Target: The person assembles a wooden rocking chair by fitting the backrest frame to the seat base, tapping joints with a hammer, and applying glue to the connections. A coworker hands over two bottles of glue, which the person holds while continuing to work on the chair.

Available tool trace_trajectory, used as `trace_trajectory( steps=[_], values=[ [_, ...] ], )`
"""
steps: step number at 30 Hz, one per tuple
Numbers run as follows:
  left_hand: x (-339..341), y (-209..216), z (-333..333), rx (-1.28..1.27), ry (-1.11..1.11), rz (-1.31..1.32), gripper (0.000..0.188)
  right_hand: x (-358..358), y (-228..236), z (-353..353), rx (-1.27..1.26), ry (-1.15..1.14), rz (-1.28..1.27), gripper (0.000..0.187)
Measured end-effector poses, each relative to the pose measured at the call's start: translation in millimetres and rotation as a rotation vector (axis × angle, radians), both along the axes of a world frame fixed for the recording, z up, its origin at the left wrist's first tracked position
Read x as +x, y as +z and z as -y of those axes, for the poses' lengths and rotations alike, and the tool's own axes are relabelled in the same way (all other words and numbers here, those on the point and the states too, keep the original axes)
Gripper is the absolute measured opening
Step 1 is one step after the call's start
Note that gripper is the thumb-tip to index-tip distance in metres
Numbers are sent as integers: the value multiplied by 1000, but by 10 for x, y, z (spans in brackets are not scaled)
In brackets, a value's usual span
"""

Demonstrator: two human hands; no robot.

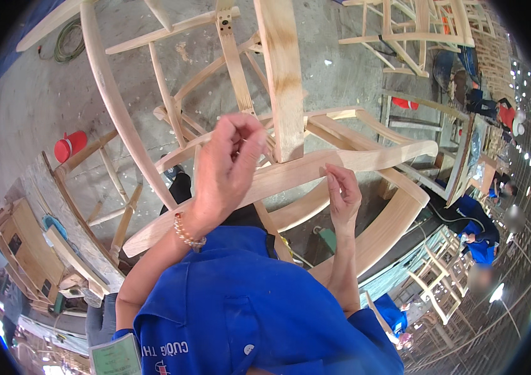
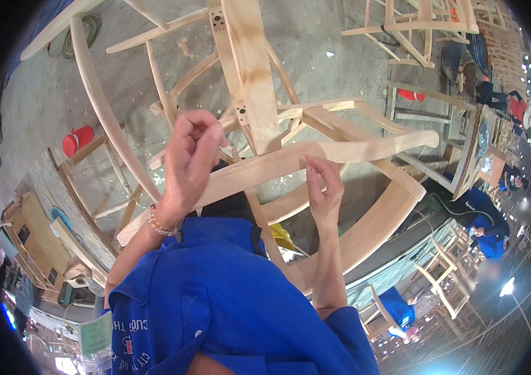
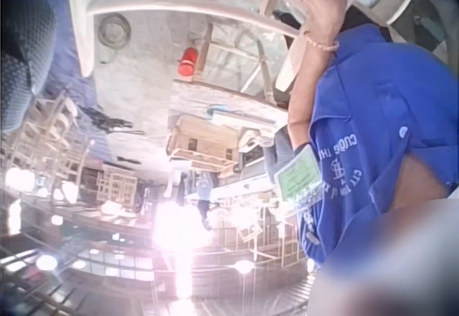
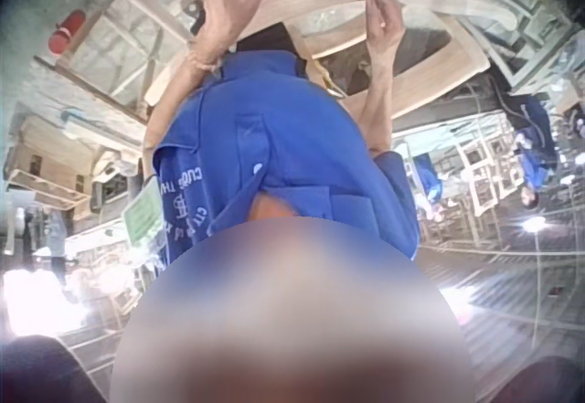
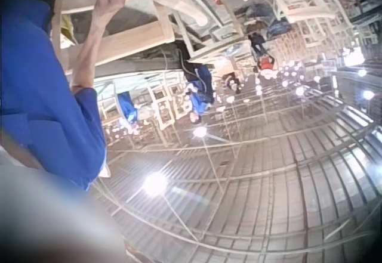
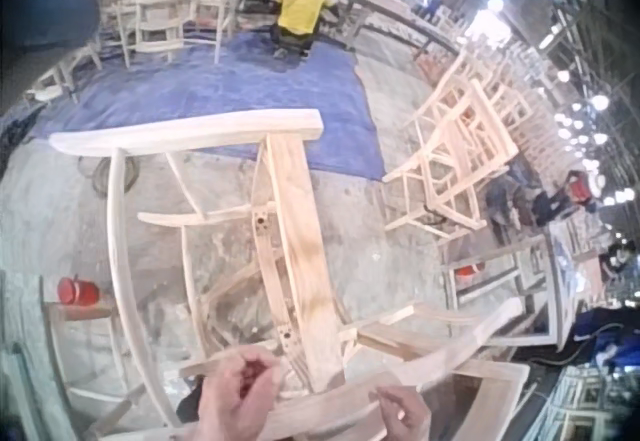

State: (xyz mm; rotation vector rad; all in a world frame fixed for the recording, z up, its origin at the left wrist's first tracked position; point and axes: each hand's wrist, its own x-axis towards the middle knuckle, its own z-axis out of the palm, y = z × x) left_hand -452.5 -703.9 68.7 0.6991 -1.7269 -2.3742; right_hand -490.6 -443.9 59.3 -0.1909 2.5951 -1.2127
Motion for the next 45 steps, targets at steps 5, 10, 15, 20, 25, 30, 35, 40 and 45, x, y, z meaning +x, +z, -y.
trace_trajectory(
  steps=[5, 10, 15, 20, 25, 30, 35, 40, 45],
  values=[
    [97, 211, 541, 147, 154, 66, 17, -10, -98, -68, -20, -27, 7, 19],
    [452, 236, 850, -23, 273, 206, 20, -33, -155, -69, -45, 4, 12, 19],
    [725, -140, 1070, -481, 488, 244, 18, -16, -150, -76, -80, -4, 47, 18],
    [590, -504, 1044, -903, 519, 208, 14, -62, -136, -134, -123, -146, 175, 21],
    [576, -848, 1021, -1036, 606, 58, 13, -193, -143, -102, -225, -363, 301, 29],
    [544, -882, 1067, -1018, 601, -47, 15, -392, -134, -41, -128, -474, 334, 33],
    [568, -982, 1102, -914, 657, -142, 20, -598, -179, -144, -163, -550, 478, 32],
    [528, -954, 1099, -866, 677, -115, 30, -708, -164, -198, -273, -547, 660, 26],
    [536, -966, 1109, -799, 679, -142, 29, -671, -178, -62, -86, -547, 554, 29]
  ],
)
